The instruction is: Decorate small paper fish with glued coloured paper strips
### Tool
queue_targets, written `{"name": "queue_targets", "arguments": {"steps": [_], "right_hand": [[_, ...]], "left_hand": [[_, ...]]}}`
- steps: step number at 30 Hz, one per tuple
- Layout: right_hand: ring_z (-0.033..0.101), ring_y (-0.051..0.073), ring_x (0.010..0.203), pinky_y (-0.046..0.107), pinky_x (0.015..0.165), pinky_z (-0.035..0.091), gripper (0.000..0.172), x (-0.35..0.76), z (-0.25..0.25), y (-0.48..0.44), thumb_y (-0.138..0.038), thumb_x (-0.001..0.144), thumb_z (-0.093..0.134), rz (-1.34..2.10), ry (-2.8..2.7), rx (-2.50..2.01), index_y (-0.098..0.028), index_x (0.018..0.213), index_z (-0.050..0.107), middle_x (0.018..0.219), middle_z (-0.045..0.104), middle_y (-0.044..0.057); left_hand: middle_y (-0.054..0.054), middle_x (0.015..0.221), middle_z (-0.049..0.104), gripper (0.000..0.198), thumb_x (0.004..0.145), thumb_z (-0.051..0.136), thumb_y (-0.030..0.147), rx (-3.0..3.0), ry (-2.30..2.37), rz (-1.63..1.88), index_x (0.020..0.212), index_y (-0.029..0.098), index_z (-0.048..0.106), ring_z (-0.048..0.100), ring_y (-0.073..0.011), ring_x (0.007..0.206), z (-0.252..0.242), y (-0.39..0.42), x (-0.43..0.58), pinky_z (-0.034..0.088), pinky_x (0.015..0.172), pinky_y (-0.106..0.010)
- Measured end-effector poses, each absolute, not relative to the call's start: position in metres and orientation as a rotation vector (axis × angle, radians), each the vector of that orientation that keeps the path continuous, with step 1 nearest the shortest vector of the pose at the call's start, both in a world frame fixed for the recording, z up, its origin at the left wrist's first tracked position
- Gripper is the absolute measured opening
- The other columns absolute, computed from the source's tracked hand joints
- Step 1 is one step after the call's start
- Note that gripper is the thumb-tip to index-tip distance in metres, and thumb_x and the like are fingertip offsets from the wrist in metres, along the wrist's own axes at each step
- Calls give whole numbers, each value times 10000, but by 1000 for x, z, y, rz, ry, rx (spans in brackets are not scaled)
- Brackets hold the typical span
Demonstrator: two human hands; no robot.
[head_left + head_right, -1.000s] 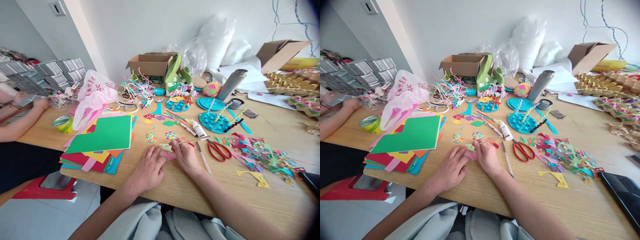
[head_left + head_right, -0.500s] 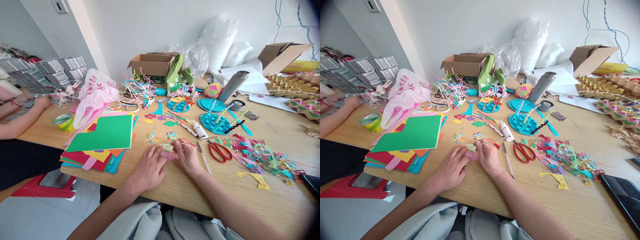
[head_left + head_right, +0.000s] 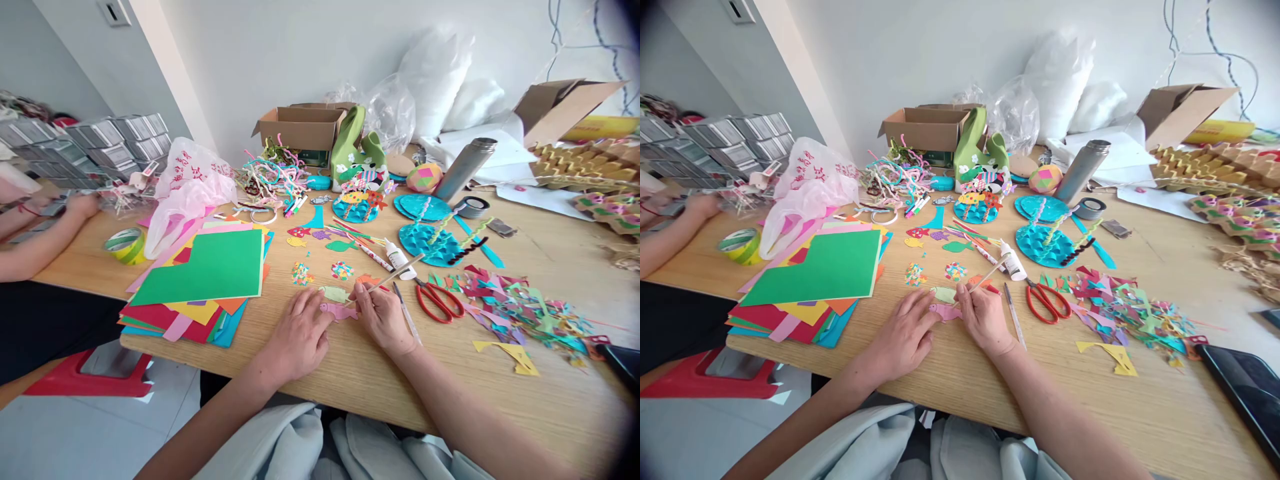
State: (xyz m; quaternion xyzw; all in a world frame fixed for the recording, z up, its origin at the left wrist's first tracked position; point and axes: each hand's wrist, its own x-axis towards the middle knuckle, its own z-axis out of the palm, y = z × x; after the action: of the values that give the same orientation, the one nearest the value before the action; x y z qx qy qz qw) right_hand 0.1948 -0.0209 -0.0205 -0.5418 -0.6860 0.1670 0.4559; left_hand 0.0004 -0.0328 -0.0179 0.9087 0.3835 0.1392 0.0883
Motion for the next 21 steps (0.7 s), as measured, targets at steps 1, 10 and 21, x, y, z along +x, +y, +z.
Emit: {"name": "queue_targets", "arguments": {"steps": [1,10,21], "right_hand": [[586,135,497,246,519,435,443,195,-21,-21,-376,980,376,409,-1696,-1336,-189,639,589,567,626,32],[604,137,515,247,538,446,456,195,-19,-23,-382,984,367,408,-1737,-1327,-202,613,562,561,634,33],[589,150,500,266,526,443,482,193,-19,-23,-433,979,353,425,-1732,-1339,-222,587,540,542,620,39]], "left_hand": [[-117,1436,416,308,821,528,146,2705,1142,414,1122,191,580,241,-281,1401,-18,-33,0,236,1158,-496],[-111,1438,415,304,824,522,155,2716,1148,405,1121,196,570,242,-278,1402,-16,-33,1,249,1154,-501],[-111,1438,415,302,824,518,156,2712,1144,407,1120,201,561,252,-284,1399,-16,-33,1,259,1143,-519]]}}
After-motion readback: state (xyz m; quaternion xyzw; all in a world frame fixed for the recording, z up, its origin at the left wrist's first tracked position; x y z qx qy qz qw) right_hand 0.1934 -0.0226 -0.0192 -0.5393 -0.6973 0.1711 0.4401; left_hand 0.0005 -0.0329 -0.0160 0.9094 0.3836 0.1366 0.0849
